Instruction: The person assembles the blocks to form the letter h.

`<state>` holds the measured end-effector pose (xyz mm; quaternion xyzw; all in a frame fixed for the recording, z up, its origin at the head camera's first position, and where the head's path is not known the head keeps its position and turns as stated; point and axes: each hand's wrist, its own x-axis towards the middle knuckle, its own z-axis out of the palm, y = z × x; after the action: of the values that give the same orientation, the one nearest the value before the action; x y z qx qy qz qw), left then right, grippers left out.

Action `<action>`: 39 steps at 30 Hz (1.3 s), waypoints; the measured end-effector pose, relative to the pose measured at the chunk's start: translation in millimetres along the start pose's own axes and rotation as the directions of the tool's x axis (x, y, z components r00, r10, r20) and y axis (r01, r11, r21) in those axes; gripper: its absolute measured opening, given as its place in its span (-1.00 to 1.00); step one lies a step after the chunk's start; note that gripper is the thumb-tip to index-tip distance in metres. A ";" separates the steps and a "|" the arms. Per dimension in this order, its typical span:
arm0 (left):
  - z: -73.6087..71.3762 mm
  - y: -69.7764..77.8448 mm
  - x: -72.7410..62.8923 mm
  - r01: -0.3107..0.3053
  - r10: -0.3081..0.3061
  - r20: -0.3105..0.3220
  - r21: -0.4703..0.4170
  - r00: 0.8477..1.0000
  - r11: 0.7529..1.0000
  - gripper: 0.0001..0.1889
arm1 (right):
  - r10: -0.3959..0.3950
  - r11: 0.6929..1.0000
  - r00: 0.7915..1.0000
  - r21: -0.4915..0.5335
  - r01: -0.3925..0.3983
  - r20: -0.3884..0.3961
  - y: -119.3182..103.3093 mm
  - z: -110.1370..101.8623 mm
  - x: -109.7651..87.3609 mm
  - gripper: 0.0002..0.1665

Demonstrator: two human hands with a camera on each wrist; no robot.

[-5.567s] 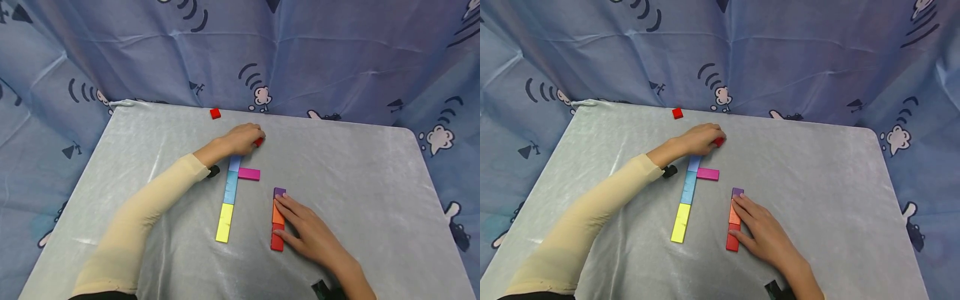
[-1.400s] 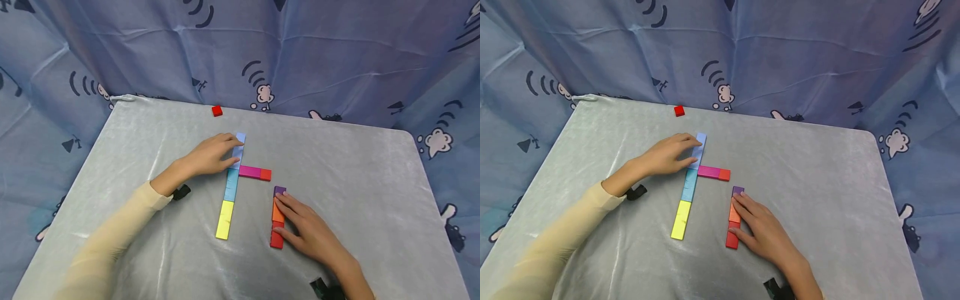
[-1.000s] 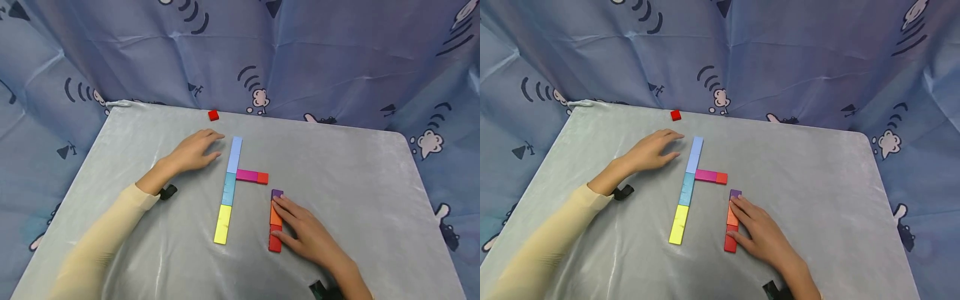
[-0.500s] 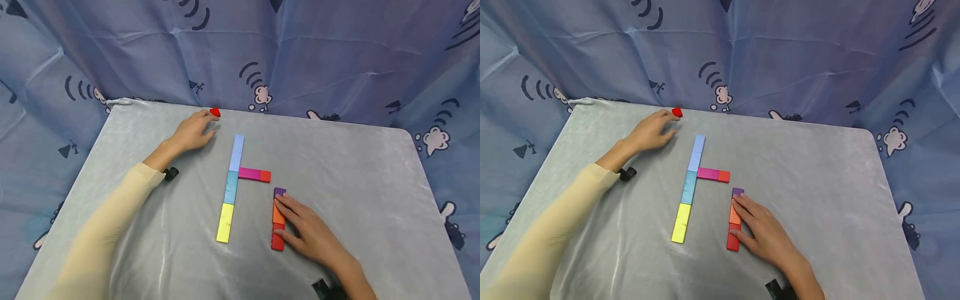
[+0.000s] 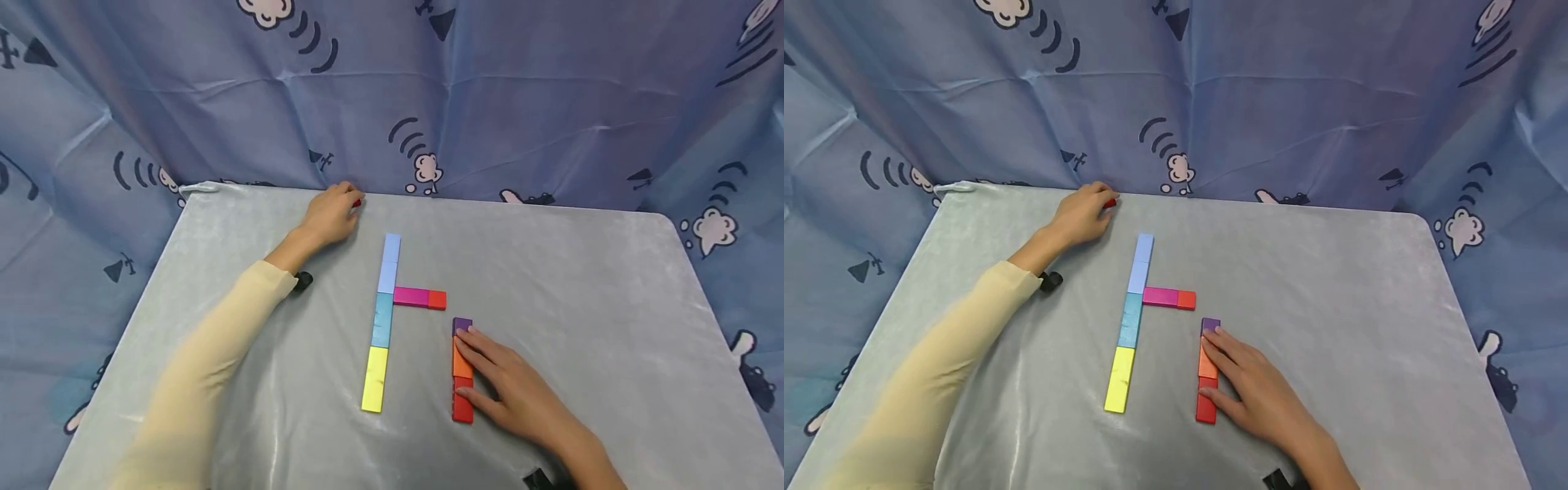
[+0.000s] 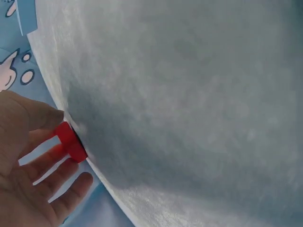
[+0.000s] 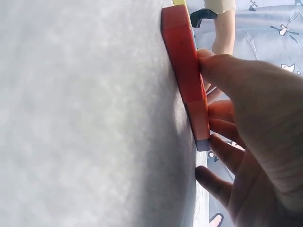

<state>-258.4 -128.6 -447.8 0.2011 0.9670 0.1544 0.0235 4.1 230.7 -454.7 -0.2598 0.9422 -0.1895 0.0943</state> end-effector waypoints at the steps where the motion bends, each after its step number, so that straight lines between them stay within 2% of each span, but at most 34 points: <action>1: 0.0 -0.2 0.4 0.006 -0.006 0.003 0.005 1.000 1.000 -0.56 | 0.003 1.000 1.000 0.002 -0.003 0.000 0.3 -0.4 -0.1 -0.05; 11: -3.1 -1.8 -0.1 -0.012 0.012 0.021 0.011 1.000 1.000 -0.56 | 0.001 1.000 1.000 0.001 -0.001 -0.007 0.7 -1.6 1.1 -0.07; 19: -14.0 0.7 -12.0 -0.003 -0.001 0.085 0.051 0.996 0.999 -0.62 | 0.024 1.000 0.999 0.014 -0.024 0.037 -0.5 -1.0 4.1 -0.03; 26: -20.4 1.1 -18.5 -0.009 -0.001 0.127 0.077 0.992 0.997 -0.68 | 0.031 0.999 0.999 0.027 -0.031 0.030 -1.7 -0.6 4.6 -0.04; 30: -21.0 1.1 -20.8 -0.028 0.017 0.132 0.083 0.991 0.996 -0.75 | 0.037 0.999 0.999 0.026 -0.038 0.039 -1.4 -0.3 4.3 -0.05; 36: -21.0 1.1 -24.7 -0.087 0.065 0.144 0.154 0.987 0.984 -0.91 | 0.028 0.999 0.999 0.021 -0.028 0.033 -1.2 -1.2 2.9 -0.05; 39: -22.8 2.6 -27.1 -0.111 0.088 0.142 0.161 0.986 0.981 -0.94 | 0.031 0.999 0.999 0.017 -0.031 0.035 -1.1 -1.8 1.8 -0.05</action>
<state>-235.0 -143.7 -425.8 0.2604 0.9616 0.0593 0.0638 2.6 229.4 -452.7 -0.2476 0.9426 -0.1916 0.1160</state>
